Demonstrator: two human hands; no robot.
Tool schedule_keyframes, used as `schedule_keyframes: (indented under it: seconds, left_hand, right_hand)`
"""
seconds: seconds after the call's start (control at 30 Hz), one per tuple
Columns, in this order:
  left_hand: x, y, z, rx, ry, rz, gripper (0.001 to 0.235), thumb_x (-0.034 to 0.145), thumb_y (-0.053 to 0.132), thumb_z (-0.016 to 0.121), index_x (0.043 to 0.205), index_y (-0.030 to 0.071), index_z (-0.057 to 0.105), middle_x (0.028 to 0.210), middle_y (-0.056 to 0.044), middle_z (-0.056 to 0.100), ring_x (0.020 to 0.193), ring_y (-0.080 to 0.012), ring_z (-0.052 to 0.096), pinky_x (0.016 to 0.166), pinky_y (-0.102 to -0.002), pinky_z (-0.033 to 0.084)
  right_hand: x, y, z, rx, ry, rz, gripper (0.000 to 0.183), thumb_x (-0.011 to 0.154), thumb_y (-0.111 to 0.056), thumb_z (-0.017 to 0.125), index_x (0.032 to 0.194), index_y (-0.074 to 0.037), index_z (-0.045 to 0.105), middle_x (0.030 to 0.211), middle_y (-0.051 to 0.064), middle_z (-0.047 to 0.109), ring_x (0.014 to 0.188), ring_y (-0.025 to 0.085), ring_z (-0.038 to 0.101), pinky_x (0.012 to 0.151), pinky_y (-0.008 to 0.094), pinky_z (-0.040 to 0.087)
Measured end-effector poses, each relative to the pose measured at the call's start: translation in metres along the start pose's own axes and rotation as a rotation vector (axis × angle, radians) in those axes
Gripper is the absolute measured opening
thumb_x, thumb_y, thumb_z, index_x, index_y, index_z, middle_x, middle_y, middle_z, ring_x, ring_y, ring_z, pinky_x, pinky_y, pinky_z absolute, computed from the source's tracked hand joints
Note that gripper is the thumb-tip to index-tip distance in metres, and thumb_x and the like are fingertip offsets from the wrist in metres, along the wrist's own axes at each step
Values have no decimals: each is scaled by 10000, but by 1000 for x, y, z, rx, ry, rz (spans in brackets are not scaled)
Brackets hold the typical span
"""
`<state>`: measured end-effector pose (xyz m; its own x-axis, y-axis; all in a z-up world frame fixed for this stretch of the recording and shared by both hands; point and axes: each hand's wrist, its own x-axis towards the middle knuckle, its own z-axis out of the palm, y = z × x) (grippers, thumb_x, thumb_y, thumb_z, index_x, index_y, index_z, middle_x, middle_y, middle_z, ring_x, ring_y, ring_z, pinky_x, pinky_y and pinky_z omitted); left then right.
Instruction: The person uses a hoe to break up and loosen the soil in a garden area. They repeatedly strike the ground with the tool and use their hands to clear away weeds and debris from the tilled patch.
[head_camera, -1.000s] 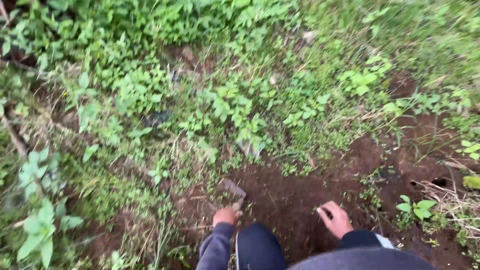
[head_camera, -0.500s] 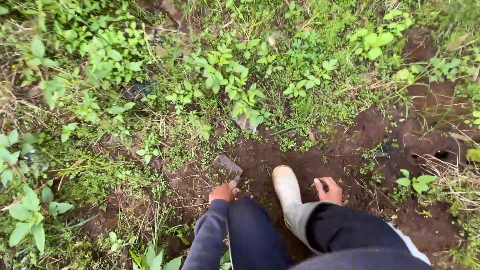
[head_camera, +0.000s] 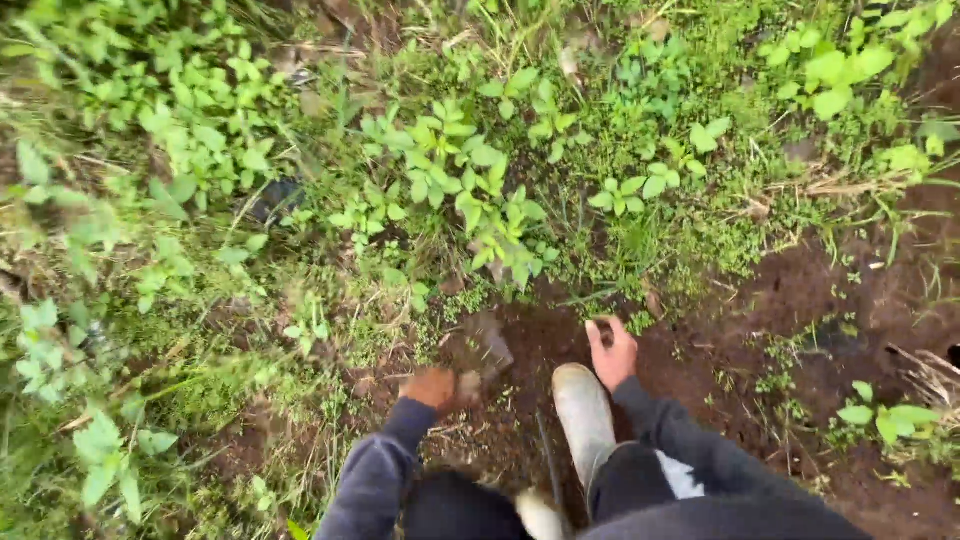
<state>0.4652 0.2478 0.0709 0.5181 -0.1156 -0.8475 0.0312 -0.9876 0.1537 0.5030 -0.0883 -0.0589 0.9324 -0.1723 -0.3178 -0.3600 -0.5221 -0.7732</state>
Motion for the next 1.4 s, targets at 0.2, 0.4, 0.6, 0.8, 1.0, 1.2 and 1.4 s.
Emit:
schedule_keyframes:
  seconds: [0.2,0.4,0.6,0.8,1.0,1.2,1.4]
  left_hand:
    - [62,57,-59,-65,213,353,601,995,460,508,1421,37,493,1005,-247,761,1003,-380,753,879,-538,596]
    - [237,125,-65,-18,602,317,557,1033,539,407,1379,109,488,1010,-162,750,861,-353,771,762,-479,612]
    - [129,128,-139,-354,456,70,569,1113,547,281,1188,70,583,838,-142,747,804,-294,776,747,-429,619]
    - [184,51,69,-501,490,-90,801,1026,622,375,1647,358,-57,650,-236,692,567,-432,677,637,-565,561]
    - [115,26,67,-831,357,-85,335,1054,457,439,1003,132,500,652,-137,664,528,-328,611,539,-483,443]
    - [144,66,-1,-532,548,273,265,1080,354,436,1134,95,419,1018,-97,741,348,-143,469,265,-343,478]
    - [257,91,-4,-420,392,86,523,1074,580,323,1237,98,443,654,12,508,445,-125,422,343,-322,436]
  right_hand:
    - [104,-29,28,253,302,-34,159,1115,-208,587,1138,-71,664,938,129,728,773,231,695,769,378,592]
    - [158,-74,-20,350,250,-326,75,1100,-35,541,1125,5,599,856,130,681,654,192,647,607,305,571]
    - [140,31,-84,95,271,-255,105,1056,-155,702,1091,-58,719,871,129,747,734,221,729,663,350,585]
    - [114,60,-60,49,367,-197,223,1113,-225,585,1141,-10,636,983,129,683,825,232,650,748,384,557]
    - [123,43,-15,236,104,-262,289,1080,-271,582,1275,-59,597,1003,101,670,903,273,682,827,477,620]
    - [119,11,9,150,26,-302,260,1064,-248,586,1170,-17,640,901,120,711,757,229,698,709,406,597]
    - [100,29,19,97,-61,-303,190,1033,-233,617,1082,-59,675,834,66,693,697,172,645,645,334,531]
